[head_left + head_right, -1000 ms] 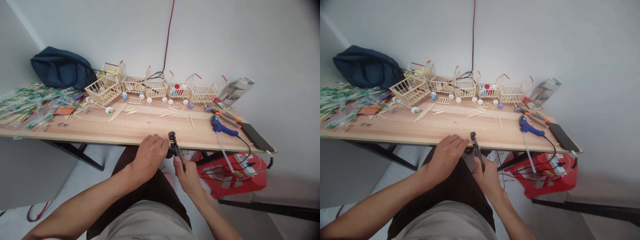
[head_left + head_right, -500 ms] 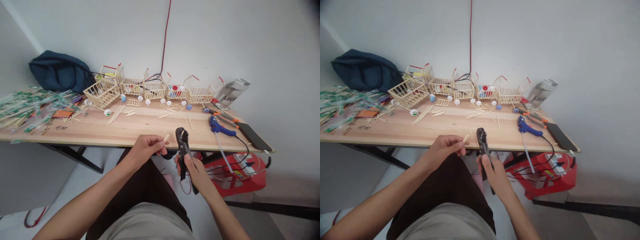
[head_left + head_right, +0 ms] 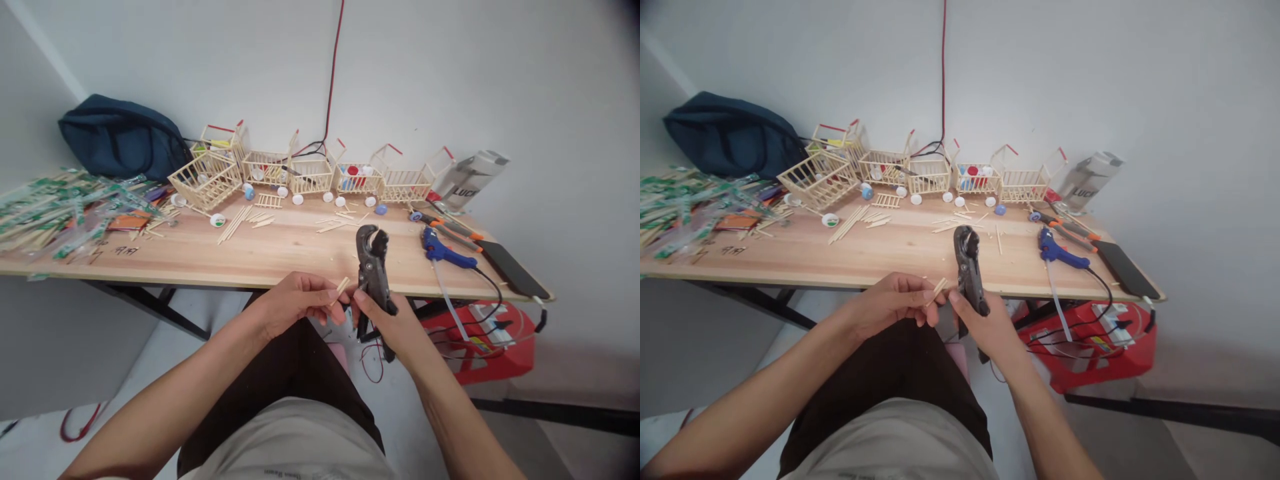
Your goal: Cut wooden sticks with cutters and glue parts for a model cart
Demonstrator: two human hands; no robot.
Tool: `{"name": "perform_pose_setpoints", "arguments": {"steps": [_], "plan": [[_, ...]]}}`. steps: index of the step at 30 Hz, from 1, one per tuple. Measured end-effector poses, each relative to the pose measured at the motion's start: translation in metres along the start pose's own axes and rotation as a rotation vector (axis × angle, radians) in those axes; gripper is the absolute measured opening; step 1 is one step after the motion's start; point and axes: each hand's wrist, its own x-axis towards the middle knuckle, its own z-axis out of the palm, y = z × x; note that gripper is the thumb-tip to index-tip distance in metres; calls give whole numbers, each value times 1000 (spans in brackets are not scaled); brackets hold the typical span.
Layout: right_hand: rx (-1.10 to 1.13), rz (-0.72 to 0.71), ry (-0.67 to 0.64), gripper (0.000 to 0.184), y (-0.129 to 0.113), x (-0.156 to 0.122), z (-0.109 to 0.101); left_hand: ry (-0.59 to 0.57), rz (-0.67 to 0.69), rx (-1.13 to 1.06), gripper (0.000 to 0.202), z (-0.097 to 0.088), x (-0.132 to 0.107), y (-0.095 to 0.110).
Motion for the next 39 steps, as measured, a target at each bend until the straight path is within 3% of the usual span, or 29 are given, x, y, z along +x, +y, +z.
{"name": "perform_pose_setpoints", "arguments": {"steps": [9, 13, 16, 20, 23, 27, 33, 37, 39], "plan": [[-53, -72, -6, 33, -7, 16, 2, -14, -61, 107, 33, 0, 1, 0], [-35, -80, 28, 35, -1, 20, 5, 75, 31, 351, 28, -8, 2, 6], [197, -42, 42, 37, 3, 26, 6, 326, 165, 623, 17, -35, 8, 21], [608, 36, 7, 34, 5, 43, 5, 775, 321, 1136, 13, -91, 18, 53], [711, 48, 7, 32, 8, 60, 3, 1013, 307, 1407, 12, -124, 26, 72], [747, 68, -1, 32, 16, 76, 0, 1023, 198, 1505, 14, -141, 37, 73], [818, 114, -76, 29, 21, 78, -4, 1074, 129, 1547, 18, -141, 40, 62], [852, 108, -93, 27, 21, 79, -5, 1102, 248, 1530, 19, -133, 42, 64], [881, 100, -99, 26, 23, 80, -5, 1062, 341, 1456, 18, -123, 50, 64]]}}
